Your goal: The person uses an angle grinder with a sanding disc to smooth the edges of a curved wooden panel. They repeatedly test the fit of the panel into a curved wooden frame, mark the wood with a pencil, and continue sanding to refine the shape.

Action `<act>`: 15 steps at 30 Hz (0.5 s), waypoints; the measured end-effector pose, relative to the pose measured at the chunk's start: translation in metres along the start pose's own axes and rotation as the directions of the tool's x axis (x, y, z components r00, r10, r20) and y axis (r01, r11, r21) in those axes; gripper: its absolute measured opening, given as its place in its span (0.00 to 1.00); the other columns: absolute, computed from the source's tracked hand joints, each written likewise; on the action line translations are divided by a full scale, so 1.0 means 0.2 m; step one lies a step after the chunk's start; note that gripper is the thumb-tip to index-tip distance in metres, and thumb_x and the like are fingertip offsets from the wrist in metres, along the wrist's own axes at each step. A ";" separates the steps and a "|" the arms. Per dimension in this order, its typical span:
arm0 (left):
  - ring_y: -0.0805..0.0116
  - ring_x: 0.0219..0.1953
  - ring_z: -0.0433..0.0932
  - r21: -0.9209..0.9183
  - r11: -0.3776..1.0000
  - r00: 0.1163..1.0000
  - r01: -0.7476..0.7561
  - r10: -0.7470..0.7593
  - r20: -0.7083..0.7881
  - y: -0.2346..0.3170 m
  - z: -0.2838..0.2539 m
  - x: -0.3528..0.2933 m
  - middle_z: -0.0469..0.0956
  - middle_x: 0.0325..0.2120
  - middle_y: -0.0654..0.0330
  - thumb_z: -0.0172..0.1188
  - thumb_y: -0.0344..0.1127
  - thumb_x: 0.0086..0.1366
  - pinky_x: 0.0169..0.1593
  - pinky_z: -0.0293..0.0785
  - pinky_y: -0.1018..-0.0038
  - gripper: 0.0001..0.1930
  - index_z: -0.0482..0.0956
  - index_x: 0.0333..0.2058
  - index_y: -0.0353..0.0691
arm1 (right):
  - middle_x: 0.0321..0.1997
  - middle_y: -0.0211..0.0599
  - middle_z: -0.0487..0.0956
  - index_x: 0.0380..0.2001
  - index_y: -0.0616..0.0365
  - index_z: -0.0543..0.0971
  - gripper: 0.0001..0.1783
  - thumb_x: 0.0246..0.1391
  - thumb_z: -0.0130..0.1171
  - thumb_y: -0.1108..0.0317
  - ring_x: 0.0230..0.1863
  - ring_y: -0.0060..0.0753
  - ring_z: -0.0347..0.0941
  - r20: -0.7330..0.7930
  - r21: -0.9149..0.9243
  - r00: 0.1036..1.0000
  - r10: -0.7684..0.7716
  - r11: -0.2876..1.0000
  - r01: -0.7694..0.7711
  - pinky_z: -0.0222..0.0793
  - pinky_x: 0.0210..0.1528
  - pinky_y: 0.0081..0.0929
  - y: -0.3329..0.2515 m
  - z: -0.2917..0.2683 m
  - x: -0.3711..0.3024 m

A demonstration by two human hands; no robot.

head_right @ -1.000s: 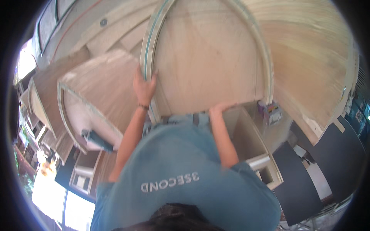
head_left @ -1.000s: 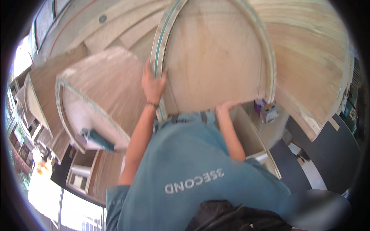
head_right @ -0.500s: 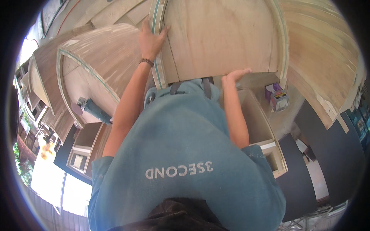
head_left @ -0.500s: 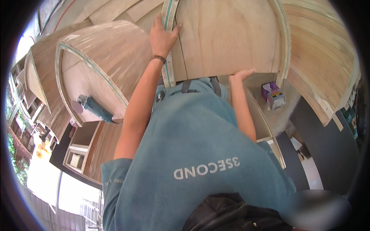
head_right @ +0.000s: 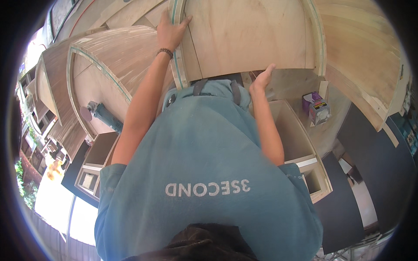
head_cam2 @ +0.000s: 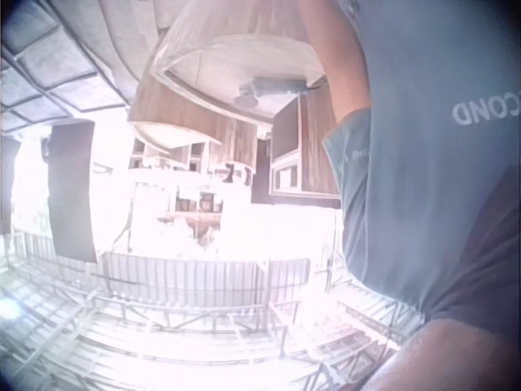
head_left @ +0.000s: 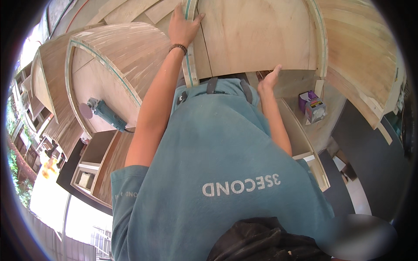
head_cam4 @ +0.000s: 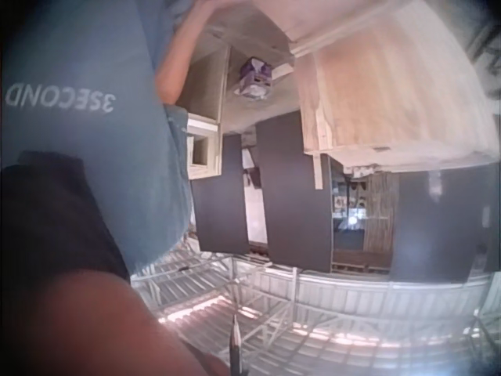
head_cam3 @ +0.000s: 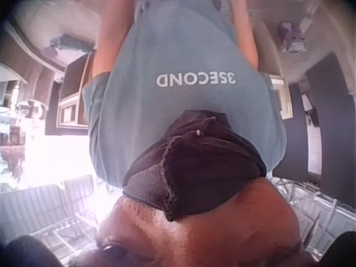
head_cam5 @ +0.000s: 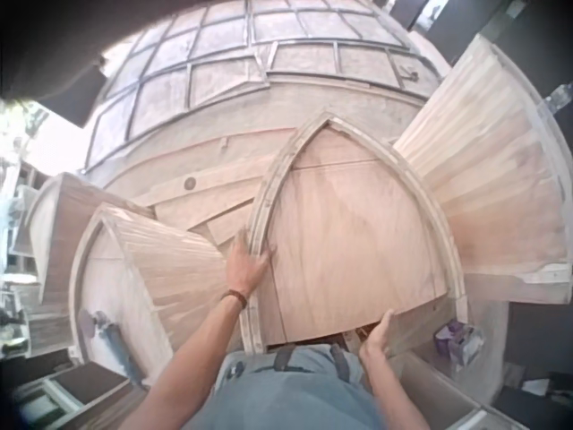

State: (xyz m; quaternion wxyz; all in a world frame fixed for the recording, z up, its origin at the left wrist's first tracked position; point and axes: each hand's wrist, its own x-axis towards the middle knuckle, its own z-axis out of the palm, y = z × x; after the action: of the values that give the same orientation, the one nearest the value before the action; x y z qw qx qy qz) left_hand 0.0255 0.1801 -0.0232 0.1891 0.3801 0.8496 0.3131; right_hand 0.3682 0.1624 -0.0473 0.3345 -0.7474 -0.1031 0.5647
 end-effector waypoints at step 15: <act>0.35 0.52 0.78 0.005 1.000 1.000 0.016 -0.016 0.002 0.02 0.00 0.00 0.79 0.47 0.33 0.78 0.51 0.52 0.56 0.75 0.52 0.44 0.68 0.61 0.31 | 0.44 0.50 0.80 0.55 0.71 0.65 0.31 0.69 0.59 0.51 0.41 0.38 0.82 0.142 -0.020 0.983 -0.114 0.993 0.118 0.82 0.42 0.35 0.09 0.00 -0.17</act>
State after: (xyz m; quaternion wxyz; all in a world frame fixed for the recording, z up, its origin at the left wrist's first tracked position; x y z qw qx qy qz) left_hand 0.0273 0.1828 -0.0205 0.1916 0.3740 0.8532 0.3090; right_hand 0.3530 0.1302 -0.0309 0.3480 -0.7031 -0.1778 0.5941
